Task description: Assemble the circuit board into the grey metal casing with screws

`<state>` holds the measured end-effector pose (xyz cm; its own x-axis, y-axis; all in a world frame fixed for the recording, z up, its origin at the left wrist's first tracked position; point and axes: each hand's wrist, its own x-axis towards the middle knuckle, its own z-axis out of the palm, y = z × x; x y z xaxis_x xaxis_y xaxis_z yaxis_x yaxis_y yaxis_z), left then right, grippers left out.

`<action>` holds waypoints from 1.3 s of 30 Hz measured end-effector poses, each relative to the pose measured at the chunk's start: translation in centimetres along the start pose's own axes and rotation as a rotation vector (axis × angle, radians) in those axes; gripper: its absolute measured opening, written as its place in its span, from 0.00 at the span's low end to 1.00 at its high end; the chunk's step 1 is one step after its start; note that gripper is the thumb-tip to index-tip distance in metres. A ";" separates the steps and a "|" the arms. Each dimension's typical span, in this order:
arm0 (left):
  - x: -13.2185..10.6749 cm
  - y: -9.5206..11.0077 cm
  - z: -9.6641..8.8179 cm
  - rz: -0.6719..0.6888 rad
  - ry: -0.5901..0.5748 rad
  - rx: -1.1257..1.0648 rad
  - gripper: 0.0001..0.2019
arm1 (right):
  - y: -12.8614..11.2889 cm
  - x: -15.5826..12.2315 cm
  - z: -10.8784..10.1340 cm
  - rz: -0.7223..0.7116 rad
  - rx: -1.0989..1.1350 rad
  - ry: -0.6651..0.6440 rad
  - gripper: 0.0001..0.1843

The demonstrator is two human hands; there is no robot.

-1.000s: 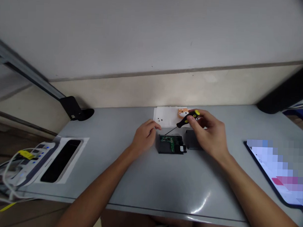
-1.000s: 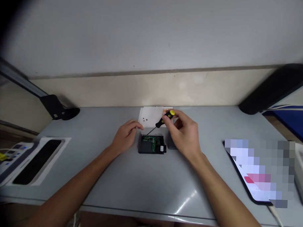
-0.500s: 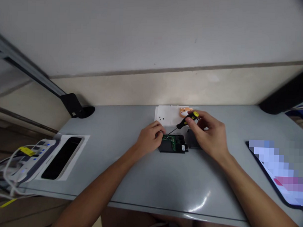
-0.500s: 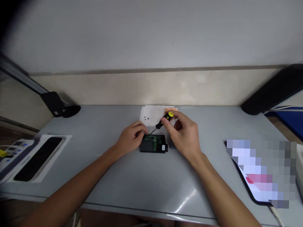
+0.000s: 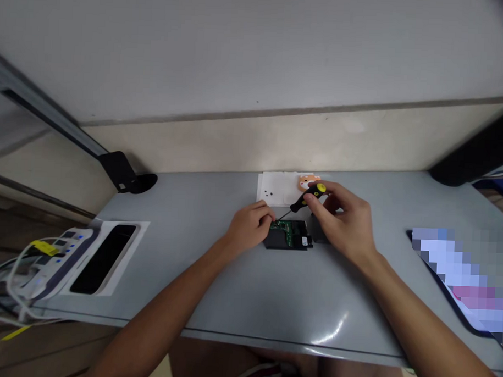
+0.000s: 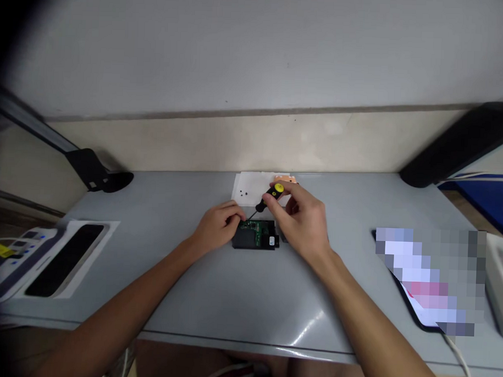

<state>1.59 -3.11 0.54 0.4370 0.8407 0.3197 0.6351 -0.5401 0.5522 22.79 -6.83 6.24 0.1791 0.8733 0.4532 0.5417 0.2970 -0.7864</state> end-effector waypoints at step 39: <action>0.4 0.8 -0.6 -0.120 -0.036 -0.330 0.03 | -0.6 0.2 -0.2 -0.044 0.052 0.102 0.12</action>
<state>1.88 -3.18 1.58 0.3982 0.8922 0.2133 0.4454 -0.3913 0.8053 22.62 -6.95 6.88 0.2402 0.8161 0.5256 0.5077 0.3559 -0.7846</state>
